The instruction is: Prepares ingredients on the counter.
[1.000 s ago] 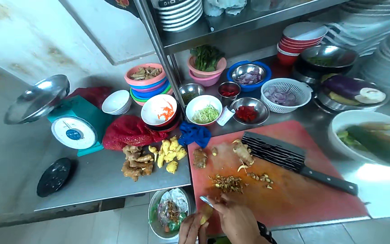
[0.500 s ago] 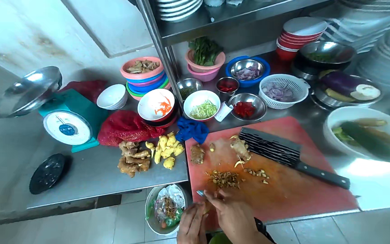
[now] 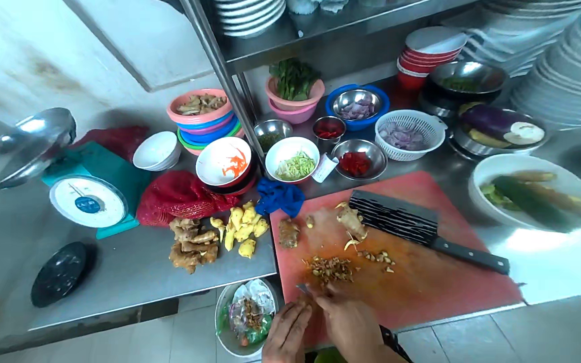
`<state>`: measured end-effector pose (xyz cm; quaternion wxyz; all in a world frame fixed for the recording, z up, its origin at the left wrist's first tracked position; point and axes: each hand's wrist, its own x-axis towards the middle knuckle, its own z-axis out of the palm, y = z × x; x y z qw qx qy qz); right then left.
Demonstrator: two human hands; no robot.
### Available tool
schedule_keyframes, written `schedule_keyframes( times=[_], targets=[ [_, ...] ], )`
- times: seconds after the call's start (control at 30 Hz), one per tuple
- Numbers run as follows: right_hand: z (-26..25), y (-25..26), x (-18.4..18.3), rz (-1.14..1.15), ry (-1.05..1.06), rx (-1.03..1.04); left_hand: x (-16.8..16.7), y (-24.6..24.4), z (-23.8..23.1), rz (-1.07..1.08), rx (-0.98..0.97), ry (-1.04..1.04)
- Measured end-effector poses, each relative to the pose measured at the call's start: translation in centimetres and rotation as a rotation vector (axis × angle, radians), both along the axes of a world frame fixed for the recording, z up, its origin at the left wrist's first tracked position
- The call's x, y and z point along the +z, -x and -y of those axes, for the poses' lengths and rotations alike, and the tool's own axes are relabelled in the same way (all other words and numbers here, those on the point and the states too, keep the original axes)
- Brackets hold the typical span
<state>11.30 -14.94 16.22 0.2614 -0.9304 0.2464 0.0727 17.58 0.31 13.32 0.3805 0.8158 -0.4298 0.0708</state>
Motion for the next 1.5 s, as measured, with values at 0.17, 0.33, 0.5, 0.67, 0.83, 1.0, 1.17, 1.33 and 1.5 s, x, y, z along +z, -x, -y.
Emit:
schedule_keyframes(
  times=[0.17, 0.33, 0.5, 0.67, 0.83, 1.0, 1.17, 1.33, 1.5],
  targets=[
    [0.1, -0.4, 0.2, 0.161, 0.053, -0.026, -0.1, -1.1, -0.2, 0.008, -0.052, 0.002],
    [0.8, -0.1, -0.3, 0.029, 0.006, -0.055, -0.3, -1.3, -0.5, 0.022, -0.087, -0.001],
    [0.9, -0.7, 0.0, -0.098, -0.027, -0.019, 0.4, -1.3, -0.1, -0.014, -0.043, -0.024],
    [0.1, -0.4, -0.7, 0.219, 0.080, -0.070, 0.3, -1.1, 0.4, -0.097, -0.020, -0.005],
    [-0.3, 0.0, -1.7, 0.212, 0.065, -0.090, 0.3, 0.7, 1.4, -0.243, 0.153, 0.064],
    [-0.3, 0.0, -0.8, 0.334, 0.030, -0.125, 0.3, 0.7, 1.4, -0.219, 0.252, 0.147],
    [0.0, 0.3, -0.4, -0.063, -0.072, -0.039, 0.3, 0.3, 1.1, -0.292, 0.299, 0.146],
    [-0.6, -0.1, -0.2, -0.063, -0.040, -0.005, 0.5, 0.4, 1.0, -0.323, 0.291, 0.149],
    [-0.4, -0.5, 1.0, -0.094, -0.069, 0.015, 0.1, 0.2, 1.1, -0.267, 0.284, 0.165]
  ],
)
